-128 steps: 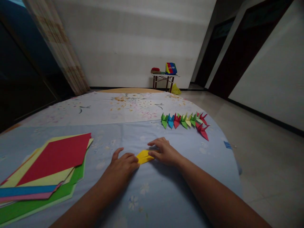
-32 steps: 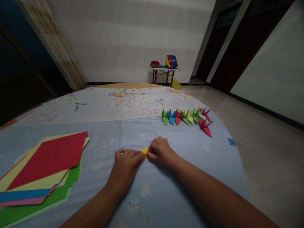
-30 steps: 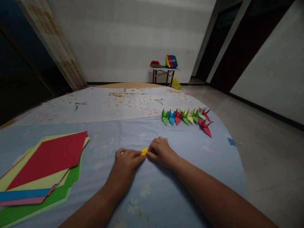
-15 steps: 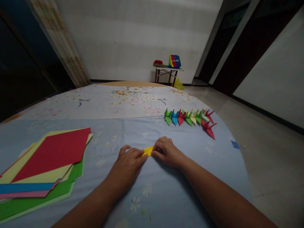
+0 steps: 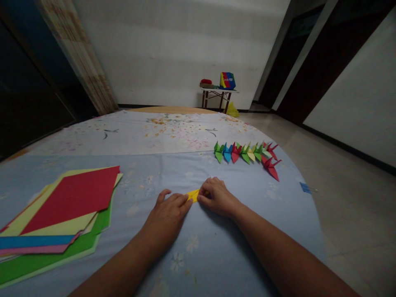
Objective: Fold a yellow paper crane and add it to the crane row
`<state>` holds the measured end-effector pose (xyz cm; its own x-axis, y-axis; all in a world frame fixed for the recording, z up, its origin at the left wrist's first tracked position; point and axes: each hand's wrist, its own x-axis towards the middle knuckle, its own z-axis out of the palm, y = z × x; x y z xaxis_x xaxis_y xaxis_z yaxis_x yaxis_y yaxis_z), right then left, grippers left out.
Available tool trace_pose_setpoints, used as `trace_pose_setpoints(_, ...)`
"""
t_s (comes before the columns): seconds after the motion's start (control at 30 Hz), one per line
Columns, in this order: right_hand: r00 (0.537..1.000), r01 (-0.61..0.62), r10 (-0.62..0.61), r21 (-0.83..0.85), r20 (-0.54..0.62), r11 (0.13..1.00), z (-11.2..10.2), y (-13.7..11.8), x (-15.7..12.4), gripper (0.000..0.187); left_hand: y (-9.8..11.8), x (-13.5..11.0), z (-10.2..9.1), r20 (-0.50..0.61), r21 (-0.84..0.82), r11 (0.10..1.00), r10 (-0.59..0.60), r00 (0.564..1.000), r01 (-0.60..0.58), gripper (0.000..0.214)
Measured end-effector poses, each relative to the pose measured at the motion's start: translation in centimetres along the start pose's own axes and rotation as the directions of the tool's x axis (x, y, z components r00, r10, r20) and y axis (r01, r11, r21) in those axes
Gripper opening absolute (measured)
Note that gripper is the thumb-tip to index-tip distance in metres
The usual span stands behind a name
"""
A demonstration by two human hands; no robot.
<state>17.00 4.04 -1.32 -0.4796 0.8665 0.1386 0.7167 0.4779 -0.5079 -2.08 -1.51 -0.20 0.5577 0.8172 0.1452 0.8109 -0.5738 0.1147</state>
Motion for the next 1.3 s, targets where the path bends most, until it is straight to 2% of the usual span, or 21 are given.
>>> trace_pose_setpoints(0.17,0.998,-0.046,0.048,0.056,-0.041,0.997,0.2,0.1,0.1,0.010,0.0,-0.1,0.1,0.014,0.020,1.000,-0.003,1.000,0.003,0.031)
trace_pose_setpoints(0.4,0.990,-0.119,0.114,-0.060,-0.087,0.991,1.2,-0.8,-0.1,0.027,0.1,0.1,0.1,0.023,0.045,0.999,0.000,1.000,-0.001,0.031)
trace_pose_setpoints(0.6,0.958,-0.282,0.277,-0.085,-0.067,0.956,-0.1,0.7,-0.3,0.026,-0.1,0.0,0.0,0.014,0.041,0.999,0.001,1.000,-0.002,0.030)
trace_pose_setpoints(0.7,0.953,-0.296,0.292,-0.048,-0.075,0.954,-0.8,1.3,-0.4,0.030,-0.1,0.0,-0.1,0.015,0.043,0.999,0.008,1.000,-0.009,0.030)
trace_pose_setpoints(0.87,0.963,-0.219,0.211,-0.029,-0.166,0.975,-0.1,0.0,-0.2,0.044,-0.1,0.0,0.1,-0.009,0.038,0.999,0.024,1.000,-0.023,0.030)
trace_pose_setpoints(1.0,0.975,-0.197,0.185,-0.099,-0.119,0.975,0.8,-0.4,0.2,0.059,-0.3,-0.2,0.1,0.012,0.043,0.999,0.024,1.000,-0.025,0.033)
trace_pose_setpoints(1.17,0.969,-0.230,0.218,-0.109,-0.112,0.967,0.0,0.6,-0.2,0.058,-0.7,-0.3,0.0,0.034,0.036,0.998,0.042,0.999,-0.043,0.033)
trace_pose_setpoints(1.23,0.984,-0.141,0.126,-0.118,-0.126,0.983,-0.2,0.5,-0.6,0.050,-0.7,-0.3,0.0,0.039,0.038,0.998,0.040,0.998,-0.041,0.033)
trace_pose_setpoints(1.3,0.995,0.013,-0.027,-0.146,-0.092,0.989,-0.2,0.1,-0.9,0.037,-0.5,-0.3,-0.1,0.037,0.043,0.998,0.040,0.998,-0.042,0.033)
